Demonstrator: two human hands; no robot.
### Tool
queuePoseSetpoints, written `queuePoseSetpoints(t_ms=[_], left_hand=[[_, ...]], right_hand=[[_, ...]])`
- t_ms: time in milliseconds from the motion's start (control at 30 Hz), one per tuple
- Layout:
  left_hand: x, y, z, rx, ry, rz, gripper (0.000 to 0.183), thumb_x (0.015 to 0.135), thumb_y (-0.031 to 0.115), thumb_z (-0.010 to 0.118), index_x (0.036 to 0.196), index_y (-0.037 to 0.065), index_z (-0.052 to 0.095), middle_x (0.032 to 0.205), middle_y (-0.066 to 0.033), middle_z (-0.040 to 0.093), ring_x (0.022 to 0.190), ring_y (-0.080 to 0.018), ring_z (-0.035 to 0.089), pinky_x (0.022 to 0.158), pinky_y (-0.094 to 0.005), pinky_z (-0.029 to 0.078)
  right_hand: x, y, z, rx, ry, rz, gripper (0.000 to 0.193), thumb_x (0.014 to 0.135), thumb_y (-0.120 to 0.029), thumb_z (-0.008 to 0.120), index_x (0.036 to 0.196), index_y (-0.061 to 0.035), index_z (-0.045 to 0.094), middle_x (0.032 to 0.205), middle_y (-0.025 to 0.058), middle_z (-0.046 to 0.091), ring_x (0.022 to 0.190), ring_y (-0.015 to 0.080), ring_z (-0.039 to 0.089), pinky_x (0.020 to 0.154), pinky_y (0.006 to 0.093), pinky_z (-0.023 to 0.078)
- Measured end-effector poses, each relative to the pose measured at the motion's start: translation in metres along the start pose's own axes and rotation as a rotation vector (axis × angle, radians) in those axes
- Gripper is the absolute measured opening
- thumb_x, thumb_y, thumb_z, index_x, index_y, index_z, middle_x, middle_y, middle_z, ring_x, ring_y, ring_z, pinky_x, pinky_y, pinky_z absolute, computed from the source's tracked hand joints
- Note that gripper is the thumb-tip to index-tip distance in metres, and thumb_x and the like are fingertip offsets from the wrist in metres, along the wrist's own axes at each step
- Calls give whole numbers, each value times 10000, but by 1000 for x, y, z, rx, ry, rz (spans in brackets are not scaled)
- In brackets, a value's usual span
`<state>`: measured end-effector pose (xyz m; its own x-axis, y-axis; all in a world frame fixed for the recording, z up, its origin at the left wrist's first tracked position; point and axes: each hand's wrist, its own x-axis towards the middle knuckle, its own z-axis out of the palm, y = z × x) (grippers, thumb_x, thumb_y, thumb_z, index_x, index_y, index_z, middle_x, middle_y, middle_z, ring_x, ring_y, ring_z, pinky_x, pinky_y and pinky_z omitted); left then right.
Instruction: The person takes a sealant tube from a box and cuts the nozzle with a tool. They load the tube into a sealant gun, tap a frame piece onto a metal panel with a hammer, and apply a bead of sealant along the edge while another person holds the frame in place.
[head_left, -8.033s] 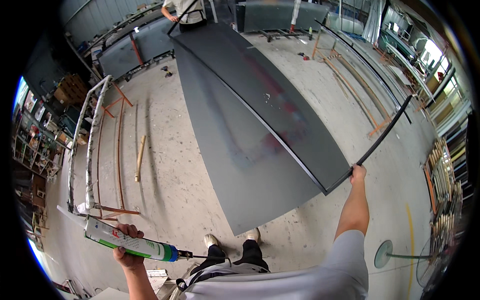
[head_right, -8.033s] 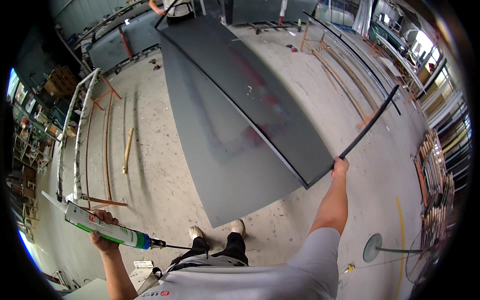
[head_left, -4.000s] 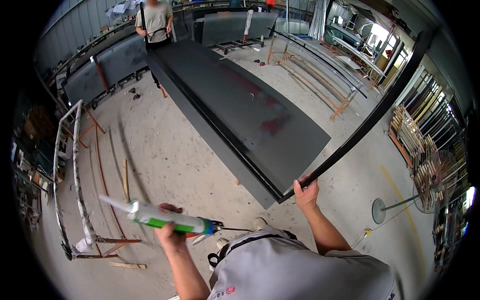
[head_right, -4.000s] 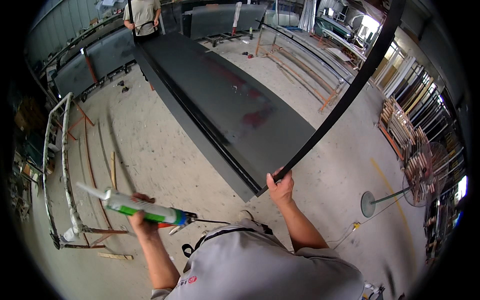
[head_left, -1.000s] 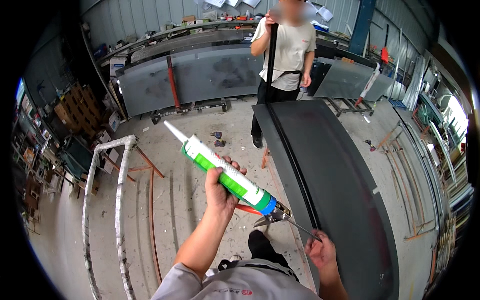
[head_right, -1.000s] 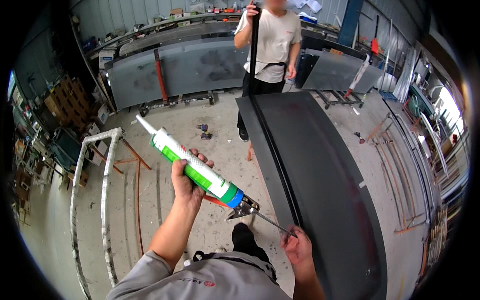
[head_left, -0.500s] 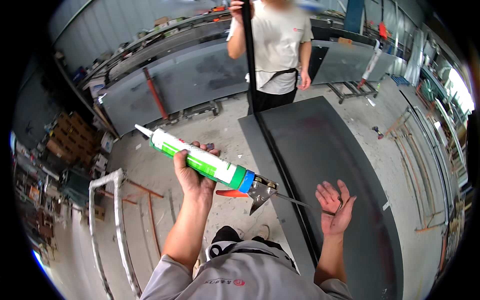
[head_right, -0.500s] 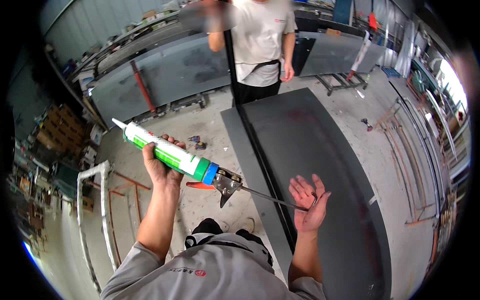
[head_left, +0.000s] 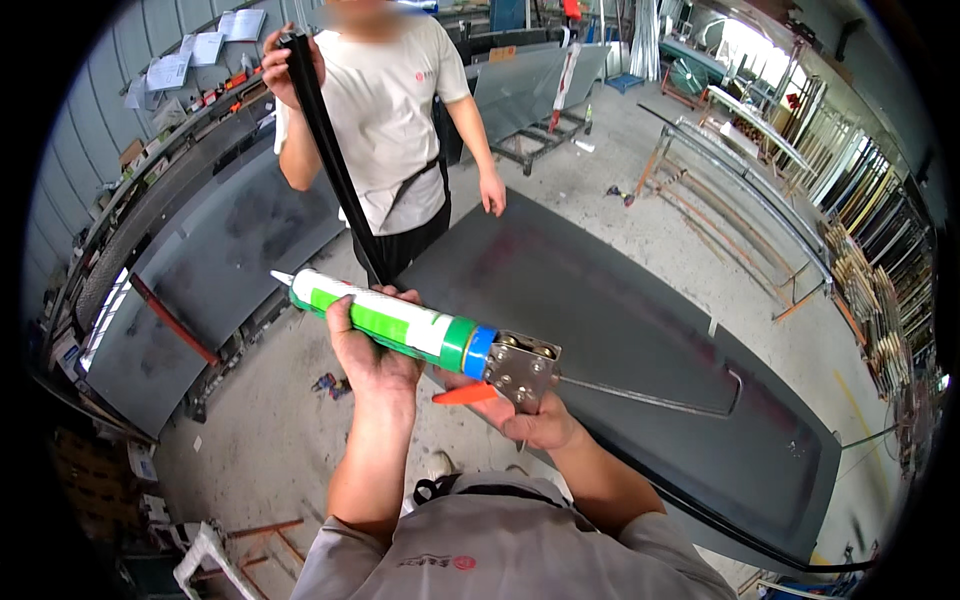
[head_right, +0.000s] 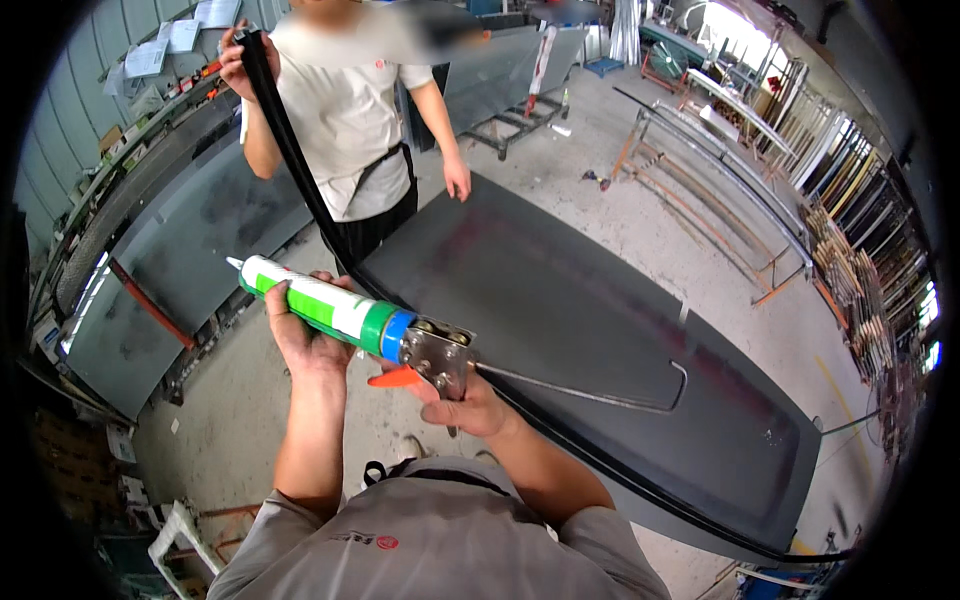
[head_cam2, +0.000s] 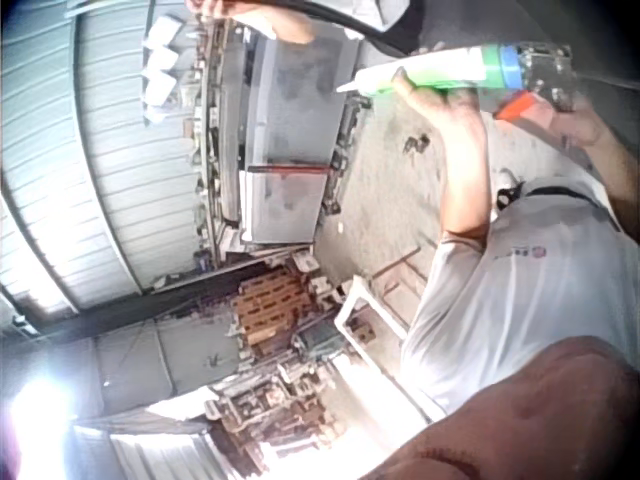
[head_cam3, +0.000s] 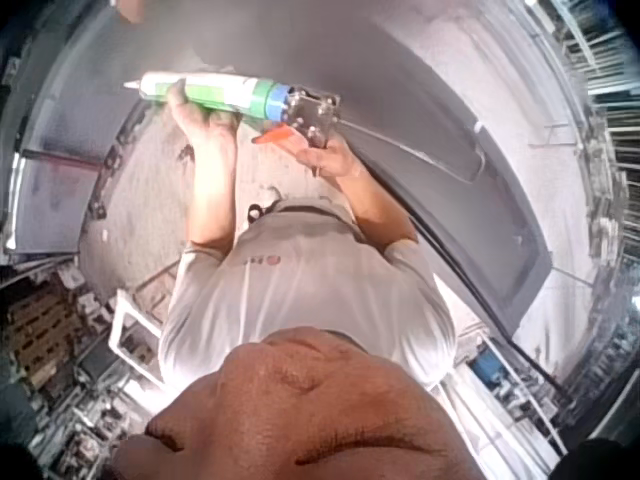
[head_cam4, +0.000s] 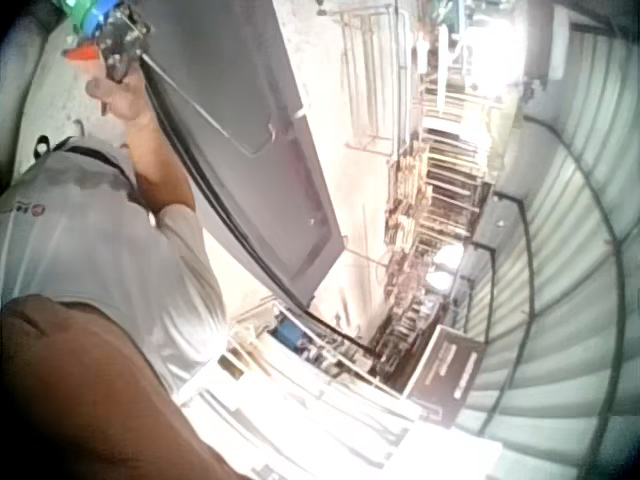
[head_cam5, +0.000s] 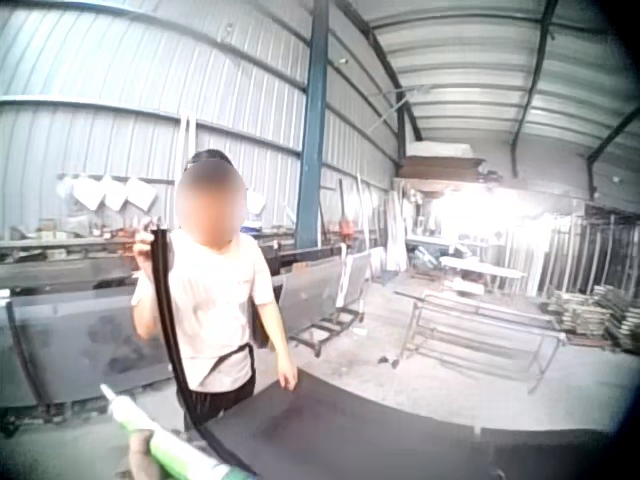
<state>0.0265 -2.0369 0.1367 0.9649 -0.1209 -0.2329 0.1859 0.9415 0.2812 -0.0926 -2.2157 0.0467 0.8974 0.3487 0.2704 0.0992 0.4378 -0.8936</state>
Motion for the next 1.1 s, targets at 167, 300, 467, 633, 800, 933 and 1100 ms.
queuePoseSetpoints(t_ms=[167,300,467,633,800,933,1100], left_hand=[[48,22,11,-29,-5,-173,346,858,339,620,965,13,577,817,-134,645,769,-349,649,786,-456,557],[45,23,15,-56,-54,-211,330,862,281,633,1036,8,568,917,-145,657,863,-338,661,838,-447,550],[45,37,33,-154,-600,-35,453,844,246,684,1188,-11,540,1107,-139,625,1060,-288,626,1017,-463,493],[62,37,33,28,-726,-44,478,781,238,736,1148,5,537,1000,-114,597,1011,-269,621,1029,-467,487],[57,34,39,73,-673,-48,389,788,142,732,1099,-14,559,972,-118,598,975,-254,633,968,-448,534],[53,31,44,77,-673,-13,404,787,127,726,1121,-20,553,981,-121,595,980,-255,625,963,-444,526],[51,25,45,94,-679,-50,451,781,125,736,1159,-17,536,1000,-120,590,989,-255,613,951,-431,515]], right_hand=[[46,-2,80,465,42,-290,918,718,-209,726,1526,-69,314,1407,117,476,1387,285,379,1208,537,171],[52,6,93,365,286,-244,704,772,-207,667,1431,-103,443,1249,90,538,1240,264,462,1157,585,246],[29,-20,94,510,357,-241,562,749,-315,593,1287,-183,499,1042,20,532,998,247,502,1037,556,366],[7,-1,84,723,592,-145,510,726,-295,625,1206,-186,489,939,-26,515,893,184,499,928,471,432],[6,1,75,854,407,-196,448,838,-168,573,1280,-129,509,975,-25,556,922,154,531,969,408,438],[3,2,69,911,371,-181,419,853,-178,575,1264,-125,513,974,-19,567,916,153,538,963,399,444],[-6,1,62,976,389,-166,438,808,-205,590,1240,-155,540,932,-40,528,866,128,502,902,357,421]])
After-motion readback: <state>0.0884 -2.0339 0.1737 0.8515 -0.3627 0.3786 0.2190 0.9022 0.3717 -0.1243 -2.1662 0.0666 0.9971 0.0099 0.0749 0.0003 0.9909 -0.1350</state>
